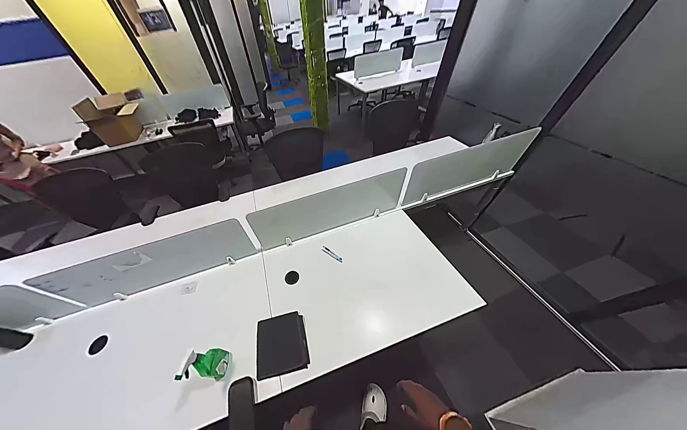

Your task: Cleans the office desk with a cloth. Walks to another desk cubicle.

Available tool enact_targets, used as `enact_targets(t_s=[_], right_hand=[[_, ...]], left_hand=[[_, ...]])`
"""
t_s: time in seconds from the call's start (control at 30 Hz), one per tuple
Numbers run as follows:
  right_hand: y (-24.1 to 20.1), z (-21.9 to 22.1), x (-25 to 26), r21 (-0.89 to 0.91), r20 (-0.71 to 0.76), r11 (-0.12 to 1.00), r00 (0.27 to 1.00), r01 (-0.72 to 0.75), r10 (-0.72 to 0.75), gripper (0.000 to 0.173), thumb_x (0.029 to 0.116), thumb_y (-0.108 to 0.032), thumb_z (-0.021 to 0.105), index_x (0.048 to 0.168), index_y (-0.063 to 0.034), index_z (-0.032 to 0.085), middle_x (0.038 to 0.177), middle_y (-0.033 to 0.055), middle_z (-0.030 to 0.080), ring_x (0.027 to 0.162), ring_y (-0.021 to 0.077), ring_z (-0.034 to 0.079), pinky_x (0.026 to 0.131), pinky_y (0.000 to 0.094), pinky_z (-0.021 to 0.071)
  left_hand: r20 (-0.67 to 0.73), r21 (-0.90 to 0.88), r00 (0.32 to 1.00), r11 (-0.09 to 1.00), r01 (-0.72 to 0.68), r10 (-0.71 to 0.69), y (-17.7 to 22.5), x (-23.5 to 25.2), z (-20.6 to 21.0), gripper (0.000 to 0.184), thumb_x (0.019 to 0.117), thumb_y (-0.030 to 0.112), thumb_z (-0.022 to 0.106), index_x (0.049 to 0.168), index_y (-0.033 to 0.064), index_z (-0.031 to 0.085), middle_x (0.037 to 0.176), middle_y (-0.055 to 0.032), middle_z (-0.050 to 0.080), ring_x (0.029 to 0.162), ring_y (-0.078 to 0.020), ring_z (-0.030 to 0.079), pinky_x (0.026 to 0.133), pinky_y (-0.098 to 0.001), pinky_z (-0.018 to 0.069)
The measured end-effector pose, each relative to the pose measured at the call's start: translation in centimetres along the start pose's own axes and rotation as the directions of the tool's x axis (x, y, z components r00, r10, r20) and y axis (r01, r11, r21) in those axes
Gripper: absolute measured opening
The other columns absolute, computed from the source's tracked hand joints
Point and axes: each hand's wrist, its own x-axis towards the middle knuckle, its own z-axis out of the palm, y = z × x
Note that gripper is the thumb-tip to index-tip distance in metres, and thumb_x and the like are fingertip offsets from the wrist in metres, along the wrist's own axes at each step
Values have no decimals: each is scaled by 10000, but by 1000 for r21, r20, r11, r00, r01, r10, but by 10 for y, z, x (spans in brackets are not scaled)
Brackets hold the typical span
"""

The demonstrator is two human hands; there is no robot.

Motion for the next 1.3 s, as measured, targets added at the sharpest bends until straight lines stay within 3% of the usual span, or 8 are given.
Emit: enact_targets(t_s=[0.2, 0.3, 0.4, 0.67, 0.83, 1.0, 1.3], right_hand=[[28, -44, 60, -129, 81, 989, 995, 69, -59, 488, 1013, -292, 618, 1443, -73, 545, 1443, 186, 579, 1350, 355, 553, 1120, 549, 454], [9, -68, 92, -90, 45, 993, 996, 78, -74, 473, 1033, -301, 577, 1440, -62, 549, 1435, 188, 588, 1364, 333, 548, 1153, 516, 430], [-11, -76, 125, -54, 27, 996, 997, 75, -74, 450, 1019, -297, 582, 1411, -76, 573, 1386, 171, 626, 1306, 328, 595, 1115, 531, 466], [-39, -81, 171, -98, 147, 990, 985, 101, -86, 444, 1003, -296, 597, 1386, -70, 586, 1327, 179, 652, 1253, 330, 625, 1085, 535, 485], [-25, -87, 191, -115, 189, 993, 982, -11, 33, 455, 1004, -285, 610, 1396, -57, 574, 1315, 205, 657, 1251, 356, 627, 1075, 562, 486], [-27, -113, 209, -110, 175, 982, 970, -152, 170, 450, 989, -286, 617, 1383, -71, 590, 1270, 190, 691, 1210, 348, 658, 1044, 570, 506], [-57, -149, 254, -29, 122, 981, 974, -191, 193, 449, 988, -283, 610, 1387, -77, 590, 1244, 181, 705, 1190, 333, 671, 1043, 561, 511]], left_hand=[[-19, -42, 996, 995, 86, -87, 41, 18, -11, 551, 976, 373, 612, 1473, 147, 537, 1442, -123, 601, 1346, -321, 557, 1108, -634, 404], [-23, -92, 993, 990, 111, -114, 40, 25, -15, 563, 968, 408, 621, 1459, 142, 550, 1418, -134, 615, 1326, -325, 572, 1097, -630, 417], [-40, -136, 990, 982, 131, -138, 35, 33, -24, 586, 961, 420, 634, 1465, 133, 545, 1444, -134, 596, 1347, -321, 557, 1113, -622, 411], [-69, -204, 984, 968, 147, -164, 22, 84, -62, 587, 946, 407, 640, 1456, 129, 555, 1431, -141, 604, 1336, -328, 564, 1114, -614, 420], [-117, -169, 981, 977, 133, -154, 1, 133, -93, 586, 902, 382, 687, 1401, 90, 592, 1408, -162, 604, 1309, -344, 569, 1078, -616, 443], [-135, -66, 960, 969, 237, -244, -8, 169, -145, 729, 865, 394, 722, 1499, 107, 503, 1515, -202, 497, 1358, -430, 502, 1055, -679, 428], [-151, -12, 925, 937, 350, -348, -8, 201, -200, 679, 855, 350, 726, 1428, 39, 535, 1412, -230, 571, 1276, -419, 574, 985, -615, 508]])
